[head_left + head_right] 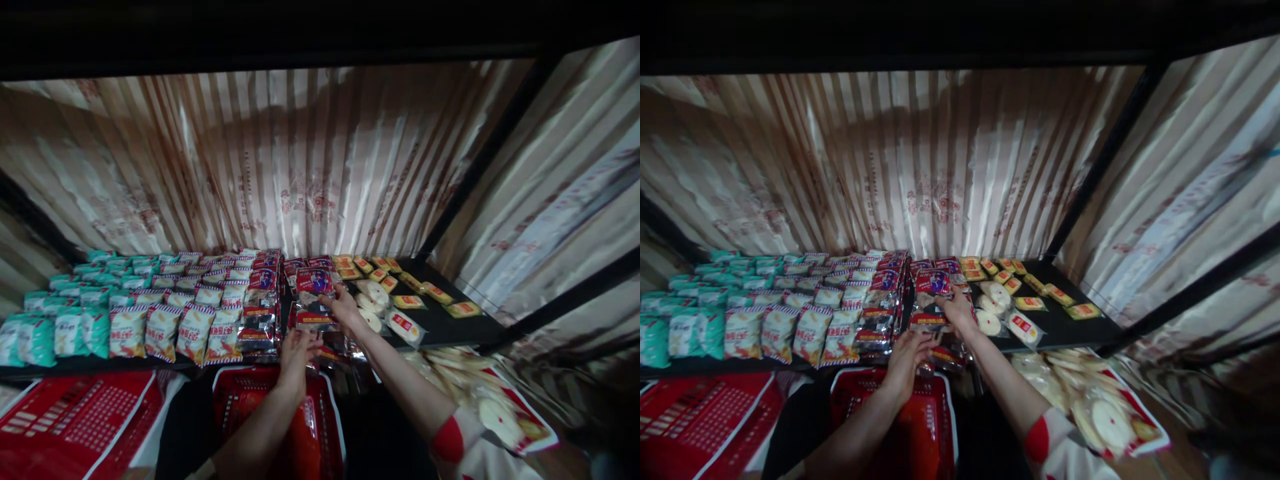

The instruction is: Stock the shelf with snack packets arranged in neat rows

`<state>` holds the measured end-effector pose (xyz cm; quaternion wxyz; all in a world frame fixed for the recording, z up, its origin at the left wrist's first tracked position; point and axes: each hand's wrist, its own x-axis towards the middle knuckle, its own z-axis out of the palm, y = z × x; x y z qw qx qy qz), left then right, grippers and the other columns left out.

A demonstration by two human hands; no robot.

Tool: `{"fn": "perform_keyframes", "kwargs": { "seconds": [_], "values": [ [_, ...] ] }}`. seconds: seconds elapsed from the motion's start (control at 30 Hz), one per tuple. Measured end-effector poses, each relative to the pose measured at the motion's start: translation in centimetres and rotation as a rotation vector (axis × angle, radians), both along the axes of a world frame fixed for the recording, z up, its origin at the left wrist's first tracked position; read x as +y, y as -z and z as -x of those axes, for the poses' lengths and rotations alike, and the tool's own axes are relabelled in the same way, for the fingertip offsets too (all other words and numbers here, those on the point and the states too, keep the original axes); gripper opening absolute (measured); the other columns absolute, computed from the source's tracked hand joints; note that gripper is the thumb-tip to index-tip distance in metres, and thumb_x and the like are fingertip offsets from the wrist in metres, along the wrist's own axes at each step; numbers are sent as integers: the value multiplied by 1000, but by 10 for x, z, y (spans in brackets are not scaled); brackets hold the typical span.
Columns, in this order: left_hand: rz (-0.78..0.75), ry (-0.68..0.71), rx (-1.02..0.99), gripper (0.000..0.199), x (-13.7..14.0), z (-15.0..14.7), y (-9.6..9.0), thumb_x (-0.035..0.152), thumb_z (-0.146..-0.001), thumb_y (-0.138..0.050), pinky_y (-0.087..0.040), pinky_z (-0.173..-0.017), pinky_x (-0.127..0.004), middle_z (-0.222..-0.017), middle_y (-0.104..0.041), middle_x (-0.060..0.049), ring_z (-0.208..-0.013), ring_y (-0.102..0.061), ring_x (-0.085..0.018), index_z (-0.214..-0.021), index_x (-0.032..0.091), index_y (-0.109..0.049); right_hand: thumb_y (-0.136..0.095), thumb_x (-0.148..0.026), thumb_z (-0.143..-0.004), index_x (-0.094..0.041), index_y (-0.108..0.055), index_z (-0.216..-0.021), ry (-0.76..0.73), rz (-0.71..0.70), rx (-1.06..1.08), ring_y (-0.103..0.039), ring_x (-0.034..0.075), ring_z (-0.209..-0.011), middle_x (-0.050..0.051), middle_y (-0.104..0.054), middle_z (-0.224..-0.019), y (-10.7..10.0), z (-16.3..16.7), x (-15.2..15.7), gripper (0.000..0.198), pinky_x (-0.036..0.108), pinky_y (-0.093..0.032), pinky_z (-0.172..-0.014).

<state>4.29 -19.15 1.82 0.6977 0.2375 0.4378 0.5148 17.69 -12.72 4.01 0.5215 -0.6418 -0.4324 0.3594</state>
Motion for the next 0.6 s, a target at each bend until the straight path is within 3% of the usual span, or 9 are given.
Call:
{"fn": "perform_keyframes", "kwargs": {
  "seconds": [0.13, 0.27, 0.47, 0.6],
  "values": [
    [-30, -103, -56, 29, 3, 18, -7, 31, -67, -75, -50, -57, -22, -66, -63, -2, -63, -66, -15, -75, 14, -52, -61, -26, -66, -20, -52, -118, -80, 29, 61, -65, 17, -74, 2, -69, -90, -4, 27, 1, 53, 27, -51, -65],
    [38, -205, -73, 25, 6, 37, -11, 19, -69, -72, -47, -52, -20, -60, -57, 4, -56, -64, -13, -72, 16, -47, -58, -28, -70, -18, -56, -112, -85, 71, -26, -64, 17, -79, 3, -69, -93, -8, 52, 2, 43, 27, -50, -70],
    [109, -207, -69, 19, 9, 66, -7, 14, -74, -65, -45, -51, -20, -60, -59, 2, -57, -65, -14, -71, 17, -46, -52, -35, -76, -16, -62, -93, -156, 135, -219, -59, 15, -63, 1, -66, -72, -2, 77, 14, 27, 23, -45, -58],
    [141, -186, -103, 13, 10, 81, -4, 14, -76, -61, -43, -50, -20, -60, -63, -1, -57, -65, -14, -71, 15, -49, -54, -35, -75, -17, -63, -89, -180, 158, -329, -58, 13, -62, 0, -65, -70, 0, 91, 22, 24, 22, -43, -58]
  ]
}}
